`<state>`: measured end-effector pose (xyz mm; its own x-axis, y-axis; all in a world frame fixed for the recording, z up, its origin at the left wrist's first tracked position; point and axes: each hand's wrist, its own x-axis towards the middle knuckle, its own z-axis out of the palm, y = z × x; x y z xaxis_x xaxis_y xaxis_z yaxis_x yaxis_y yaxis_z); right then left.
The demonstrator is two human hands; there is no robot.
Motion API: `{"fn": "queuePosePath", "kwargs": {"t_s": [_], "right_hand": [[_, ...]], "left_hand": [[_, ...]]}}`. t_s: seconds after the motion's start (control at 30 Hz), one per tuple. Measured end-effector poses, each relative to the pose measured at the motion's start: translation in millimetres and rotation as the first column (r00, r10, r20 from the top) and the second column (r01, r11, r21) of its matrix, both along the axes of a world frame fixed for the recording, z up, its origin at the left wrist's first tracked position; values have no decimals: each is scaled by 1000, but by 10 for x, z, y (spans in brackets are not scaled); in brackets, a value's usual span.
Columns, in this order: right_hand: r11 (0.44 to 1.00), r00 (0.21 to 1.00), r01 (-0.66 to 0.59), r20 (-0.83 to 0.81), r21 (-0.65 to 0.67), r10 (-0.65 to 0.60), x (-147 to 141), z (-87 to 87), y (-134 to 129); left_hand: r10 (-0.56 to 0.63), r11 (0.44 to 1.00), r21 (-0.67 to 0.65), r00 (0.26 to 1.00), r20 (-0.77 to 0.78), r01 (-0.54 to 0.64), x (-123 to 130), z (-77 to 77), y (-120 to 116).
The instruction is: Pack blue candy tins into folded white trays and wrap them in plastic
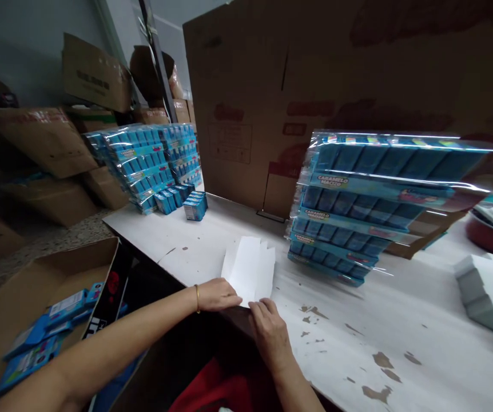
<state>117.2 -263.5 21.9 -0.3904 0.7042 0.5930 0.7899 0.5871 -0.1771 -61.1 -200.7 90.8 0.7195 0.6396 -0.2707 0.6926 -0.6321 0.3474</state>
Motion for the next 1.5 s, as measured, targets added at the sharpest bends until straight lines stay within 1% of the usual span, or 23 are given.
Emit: {"fn": "queuePosePath", "kwargs": {"t_s": [0.07, 0.13, 0.2, 0.23, 0.33, 0.4, 0.47, 0.53, 0.6, 0.67, 0.73, 0.77, 0.83, 0.93, 1.03, 1.17, 1.23, 1.37, 1.5], "right_hand": [[999, 999, -11, -54, -32, 9, -38, 3, -3], [993, 987, -93, -137, -72, 83, -80, 29, 9], [975, 954, -166, -273, -149, 121, -110, 62, 34], [964, 929, -180, -356, -195, 101, -118, 78, 47], [935, 819, -176, -572, -308, -34, -120, 112, 69], [919, 754, -192, -651, -345, -87, -115, 125, 64], [899, 722, -215, -683, -381, -116, -112, 129, 51], [885, 710, -229, -691, -405, -133, -112, 125, 38], [885, 719, -232, -684, -404, -124, -114, 116, 31], [893, 741, -223, -663, -390, -104, -114, 110, 31], [902, 773, -209, -629, -377, -84, -113, 107, 37], [905, 789, -204, -610, -373, -74, -113, 107, 40], [909, 816, -195, -575, -367, -57, -112, 109, 47], [917, 836, -178, -547, -356, -50, -115, 107, 57], [921, 848, -169, -527, -349, -44, -112, 97, 69], [918, 852, -165, -521, -359, -51, -93, 109, 77], [916, 854, -155, -517, -371, -65, -79, 132, 75], [912, 864, -143, -498, -384, -74, -53, 173, 79], [913, 888, -138, -456, -384, -58, -64, 168, 92]], "left_hand": [[-11, 997, -70, 999, 49, 15, -60, 4, 37], [-8, 995, -101, 996, 88, 17, -95, -34, 54], [20, 996, -89, 994, 107, -11, -100, -96, 65], [44, 995, -89, 993, 111, -34, -95, -128, 71], [153, 986, -86, 983, 97, -145, -63, -198, 94], [216, 974, -83, 973, 84, -210, -33, -213, 113], [271, 961, -73, 959, 78, -265, -1, -212, 120], [314, 949, -51, 945, 90, -311, 30, -206, 96], [325, 944, 16, 937, 125, -330, 52, -208, 31], [263, 948, 144, 953, 149, -284, 61, -226, -67], [160, 942, 274, 977, 143, -194, 61, -253, -169], [120, 935, 319, 984, 132, -157, 61, -265, -211], [80, 932, 346, 991, 106, -113, 73, -278, -265], [55, 945, 320, 998, 31, -62, 140, -256, -259], [36, 964, 264, 997, -74, -15, 263, -193, -192], [20, 993, 119, 978, -208, 5, 421, -115, -113], [32, 997, 73, 977, -210, -16, 459, -105, -95], [65, 997, 56, 989, -129, -58, 457, -113, -80], [38, 999, -22, 985, -167, -42, 433, -106, -46]]}}
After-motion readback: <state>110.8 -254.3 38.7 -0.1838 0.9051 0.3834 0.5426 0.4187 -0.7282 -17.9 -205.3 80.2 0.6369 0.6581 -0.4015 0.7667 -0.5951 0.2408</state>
